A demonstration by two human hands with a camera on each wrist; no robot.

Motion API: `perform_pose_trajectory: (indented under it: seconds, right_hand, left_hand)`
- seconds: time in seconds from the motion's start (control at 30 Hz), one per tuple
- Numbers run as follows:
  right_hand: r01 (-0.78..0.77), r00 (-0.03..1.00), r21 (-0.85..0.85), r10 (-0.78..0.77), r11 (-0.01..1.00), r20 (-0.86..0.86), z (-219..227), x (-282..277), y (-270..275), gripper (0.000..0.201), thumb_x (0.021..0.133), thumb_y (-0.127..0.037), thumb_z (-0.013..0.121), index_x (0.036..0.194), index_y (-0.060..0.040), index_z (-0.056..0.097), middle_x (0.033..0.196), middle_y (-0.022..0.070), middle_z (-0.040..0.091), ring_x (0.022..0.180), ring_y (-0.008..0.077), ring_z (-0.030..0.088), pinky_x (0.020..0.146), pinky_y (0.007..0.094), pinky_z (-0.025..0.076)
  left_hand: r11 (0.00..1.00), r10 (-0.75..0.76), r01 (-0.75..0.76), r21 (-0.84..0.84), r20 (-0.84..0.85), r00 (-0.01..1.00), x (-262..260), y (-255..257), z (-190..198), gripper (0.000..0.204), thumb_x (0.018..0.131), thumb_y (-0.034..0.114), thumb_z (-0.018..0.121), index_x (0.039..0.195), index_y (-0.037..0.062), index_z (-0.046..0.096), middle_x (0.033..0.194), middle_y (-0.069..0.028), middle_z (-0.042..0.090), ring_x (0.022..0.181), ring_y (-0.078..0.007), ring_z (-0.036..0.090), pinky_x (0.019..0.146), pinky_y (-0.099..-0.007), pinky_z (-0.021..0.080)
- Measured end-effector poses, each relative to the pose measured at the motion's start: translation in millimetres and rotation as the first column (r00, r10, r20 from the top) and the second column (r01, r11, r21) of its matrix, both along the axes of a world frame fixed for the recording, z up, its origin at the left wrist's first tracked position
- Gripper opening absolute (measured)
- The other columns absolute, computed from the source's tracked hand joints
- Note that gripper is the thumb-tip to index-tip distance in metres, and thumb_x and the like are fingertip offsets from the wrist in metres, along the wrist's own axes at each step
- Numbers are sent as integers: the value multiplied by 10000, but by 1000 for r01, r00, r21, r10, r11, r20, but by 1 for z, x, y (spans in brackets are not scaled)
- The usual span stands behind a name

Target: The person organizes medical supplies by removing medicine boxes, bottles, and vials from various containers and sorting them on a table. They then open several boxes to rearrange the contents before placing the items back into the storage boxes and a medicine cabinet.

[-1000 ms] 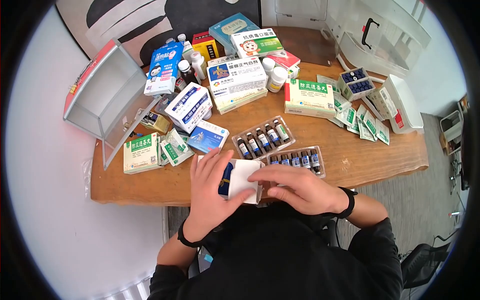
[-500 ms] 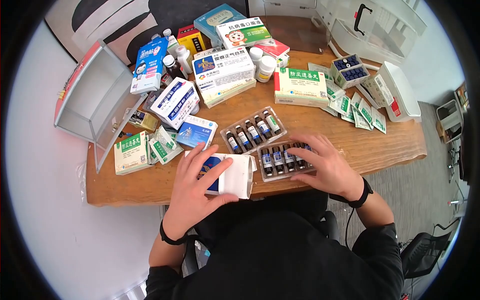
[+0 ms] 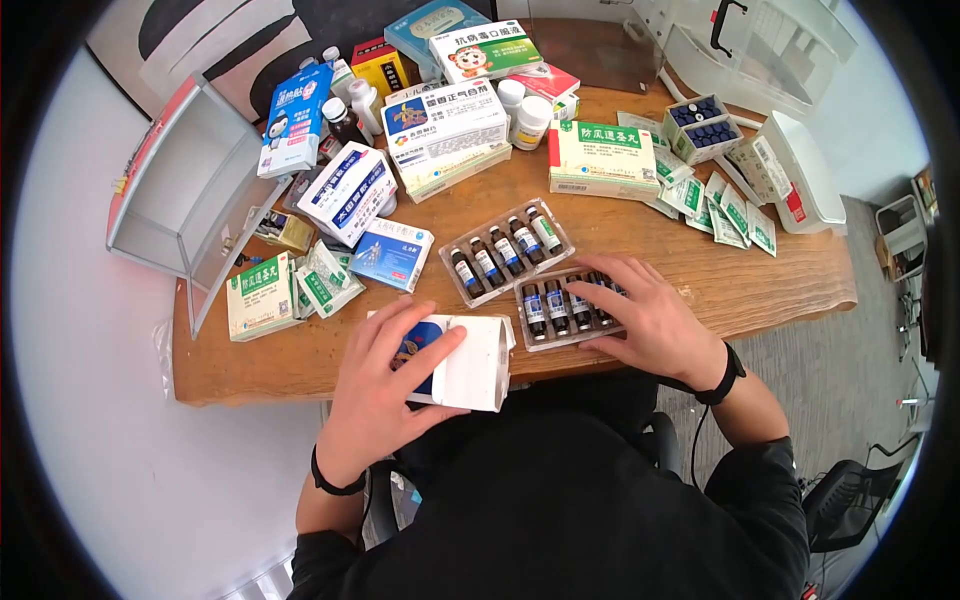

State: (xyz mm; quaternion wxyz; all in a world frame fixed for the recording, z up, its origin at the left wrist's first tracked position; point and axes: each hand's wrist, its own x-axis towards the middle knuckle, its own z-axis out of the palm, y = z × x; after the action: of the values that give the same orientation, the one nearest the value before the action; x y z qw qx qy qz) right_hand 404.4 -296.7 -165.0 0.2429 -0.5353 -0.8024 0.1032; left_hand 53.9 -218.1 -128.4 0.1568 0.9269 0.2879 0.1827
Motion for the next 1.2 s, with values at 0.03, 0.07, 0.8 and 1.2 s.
perform_pose_trajectory:
  seconds: [0.03, 0.07, 0.8, 1.2]
  right_hand:
    - [-1, 1000, -1, 1, 1000, 0, 0, 0, 0, 709, 766, -219, 941, 1399, -97, 648, 1463, 187, 582, 1311, 412, 592, 1099, 520, 506]
    - [4, 1000, 0, -4, 1000, -5, 0, 0, 0, 706, 761, -212, 941, 1396, -99, 651, 1454, 182, 587, 1306, 409, 595, 1094, 516, 509]
    - [-25, 998, 169, 35, 985, -53, 11, -34, 9, 599, 753, -218, 950, 1268, -45, 697, 1375, 190, 646, 1266, 417, 637, 1060, 521, 526]
    - [-105, 993, 140, 110, 985, -33, -6, -31, 45, 290, 846, -83, 810, 1129, -69, 750, 1107, 85, 739, 1036, 320, 706, 933, 442, 556]
  left_hand:
    - [1000, -3, 3, 2, -36, 999, 1, -3, 2, 836, 657, 344, 1000, 1431, 210, 714, 1508, -137, 568, 1401, -406, 531, 1145, -545, 454]
    - [1000, -2, 2, 2, -35, 999, 2, -5, 0, 836, 657, 344, 1000, 1431, 210, 714, 1508, -137, 568, 1401, -406, 531, 1145, -545, 454]
    - [996, -11, 11, 88, -3, 1000, 33, 2, -28, 857, 655, 393, 985, 1433, 163, 710, 1527, -167, 561, 1422, -424, 514, 1169, -560, 445]
    - [995, -78, 77, 67, 5, 997, 19, 5, -26, 788, 697, 410, 963, 1414, 189, 717, 1513, -144, 561, 1408, -385, 513, 1125, -569, 427]
